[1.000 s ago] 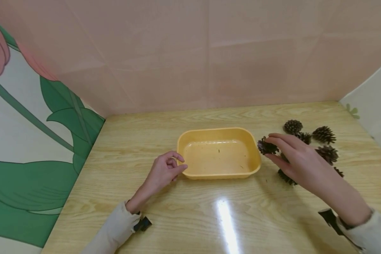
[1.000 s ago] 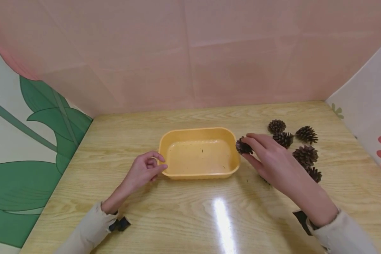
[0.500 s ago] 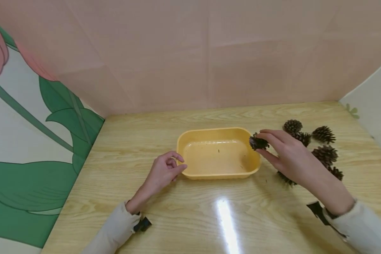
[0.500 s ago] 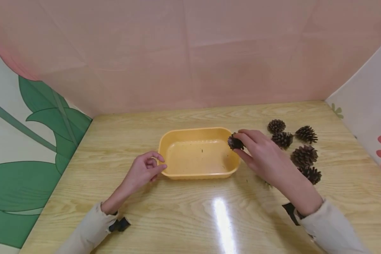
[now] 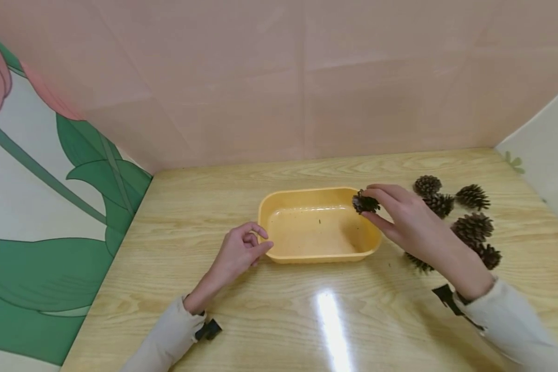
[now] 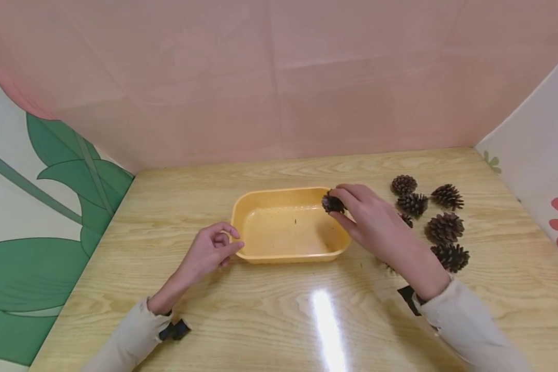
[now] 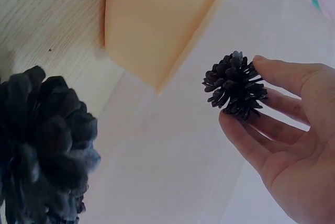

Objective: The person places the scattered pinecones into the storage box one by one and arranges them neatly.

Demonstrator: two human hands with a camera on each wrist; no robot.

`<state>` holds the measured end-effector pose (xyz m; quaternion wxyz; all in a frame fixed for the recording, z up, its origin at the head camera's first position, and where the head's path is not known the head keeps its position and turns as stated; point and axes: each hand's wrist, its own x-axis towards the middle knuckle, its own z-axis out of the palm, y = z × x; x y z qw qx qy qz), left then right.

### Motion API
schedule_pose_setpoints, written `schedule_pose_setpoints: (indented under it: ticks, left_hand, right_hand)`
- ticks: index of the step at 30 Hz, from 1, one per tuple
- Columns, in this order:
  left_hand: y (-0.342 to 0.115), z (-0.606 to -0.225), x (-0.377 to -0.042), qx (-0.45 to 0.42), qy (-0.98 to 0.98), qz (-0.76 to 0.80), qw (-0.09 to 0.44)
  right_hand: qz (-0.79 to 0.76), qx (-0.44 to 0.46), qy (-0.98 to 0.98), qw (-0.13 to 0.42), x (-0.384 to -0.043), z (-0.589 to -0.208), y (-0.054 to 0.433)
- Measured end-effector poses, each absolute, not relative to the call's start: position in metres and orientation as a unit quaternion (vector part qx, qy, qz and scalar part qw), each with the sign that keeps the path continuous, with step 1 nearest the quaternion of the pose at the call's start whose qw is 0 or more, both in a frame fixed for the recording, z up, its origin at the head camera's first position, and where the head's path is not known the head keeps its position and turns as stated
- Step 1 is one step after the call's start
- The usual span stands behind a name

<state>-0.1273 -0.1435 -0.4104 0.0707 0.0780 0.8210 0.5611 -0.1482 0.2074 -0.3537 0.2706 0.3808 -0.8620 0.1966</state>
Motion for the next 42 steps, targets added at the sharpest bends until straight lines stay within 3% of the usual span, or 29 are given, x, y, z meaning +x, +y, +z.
schedule_pose_setpoints:
  ticks: [14,42]
  left_hand:
    - [-0.147,-0.412,-0.127,0.086,0.817,0.567,0.07]
    - [-0.147,-0.414,-0.128,0.09,0.812,0.572,0.071]
  right_hand:
    - [0.195,0.366,-0.876,0.247,-0.164,-0.36,0.189]
    - [0.191,0.333,-0.913,0.136,-0.183,-0.403,0.177]
